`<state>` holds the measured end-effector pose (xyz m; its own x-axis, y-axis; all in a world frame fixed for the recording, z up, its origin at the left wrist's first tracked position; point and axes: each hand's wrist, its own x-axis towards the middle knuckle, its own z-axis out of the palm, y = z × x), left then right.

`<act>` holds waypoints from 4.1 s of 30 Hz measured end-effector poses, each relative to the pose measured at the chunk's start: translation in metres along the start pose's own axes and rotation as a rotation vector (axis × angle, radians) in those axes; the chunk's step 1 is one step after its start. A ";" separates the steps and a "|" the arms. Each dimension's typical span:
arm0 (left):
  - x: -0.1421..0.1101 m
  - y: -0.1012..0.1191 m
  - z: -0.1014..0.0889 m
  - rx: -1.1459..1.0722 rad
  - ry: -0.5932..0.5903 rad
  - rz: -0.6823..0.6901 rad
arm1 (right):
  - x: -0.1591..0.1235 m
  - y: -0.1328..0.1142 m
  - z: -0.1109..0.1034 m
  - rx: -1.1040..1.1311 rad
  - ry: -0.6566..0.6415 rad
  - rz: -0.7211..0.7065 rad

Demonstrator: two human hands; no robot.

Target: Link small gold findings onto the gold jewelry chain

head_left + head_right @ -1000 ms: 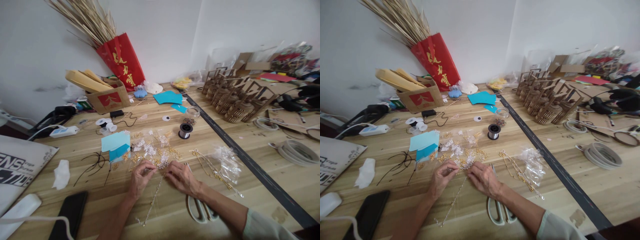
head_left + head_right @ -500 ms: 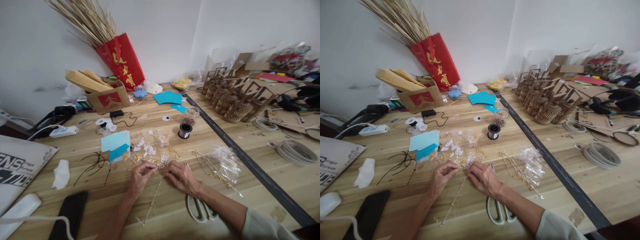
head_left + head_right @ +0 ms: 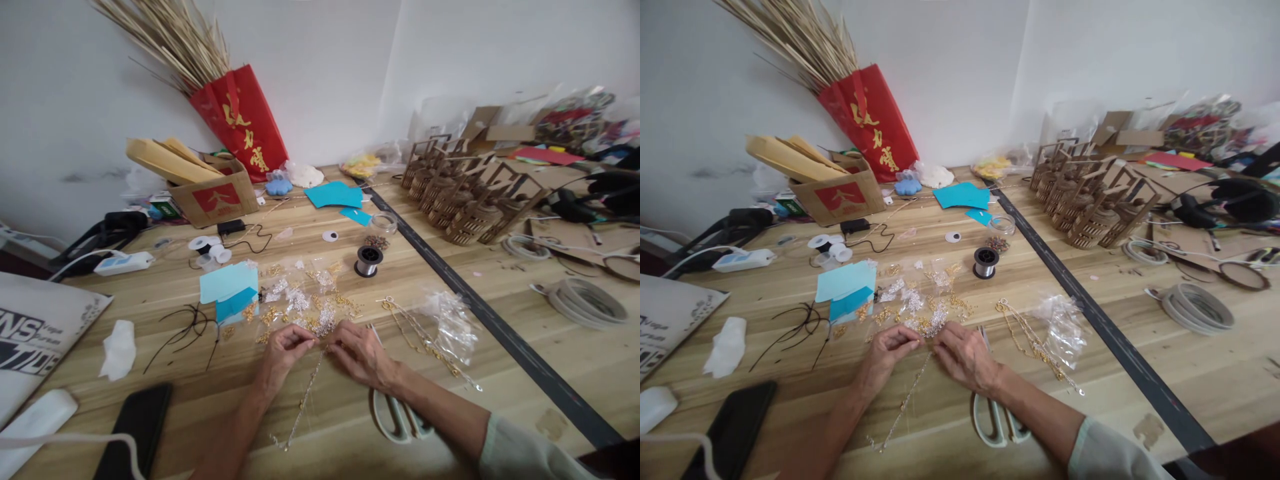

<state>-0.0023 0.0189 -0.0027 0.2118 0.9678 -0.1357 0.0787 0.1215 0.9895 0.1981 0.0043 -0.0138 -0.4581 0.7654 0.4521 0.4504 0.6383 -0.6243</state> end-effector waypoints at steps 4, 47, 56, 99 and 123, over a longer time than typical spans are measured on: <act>0.000 0.000 0.001 0.003 -0.006 0.027 | 0.000 0.000 0.000 -0.005 -0.004 0.001; 0.001 0.000 0.003 -0.026 -0.055 0.004 | -0.001 0.000 0.001 -0.007 -0.058 -0.024; 0.001 -0.003 0.004 -0.042 -0.069 0.001 | 0.001 -0.003 -0.001 0.002 -0.047 -0.025; 0.001 -0.009 0.004 -0.104 -0.181 0.052 | 0.001 -0.002 0.000 0.038 -0.031 -0.106; -0.014 -0.003 0.016 0.664 -0.321 0.626 | 0.003 0.000 0.001 0.093 0.112 0.062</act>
<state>0.0101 0.0013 -0.0042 0.6511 0.6965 0.3016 0.3746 -0.6405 0.6704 0.1962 0.0061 -0.0129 -0.3409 0.8108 0.4758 0.3996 0.5831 -0.7074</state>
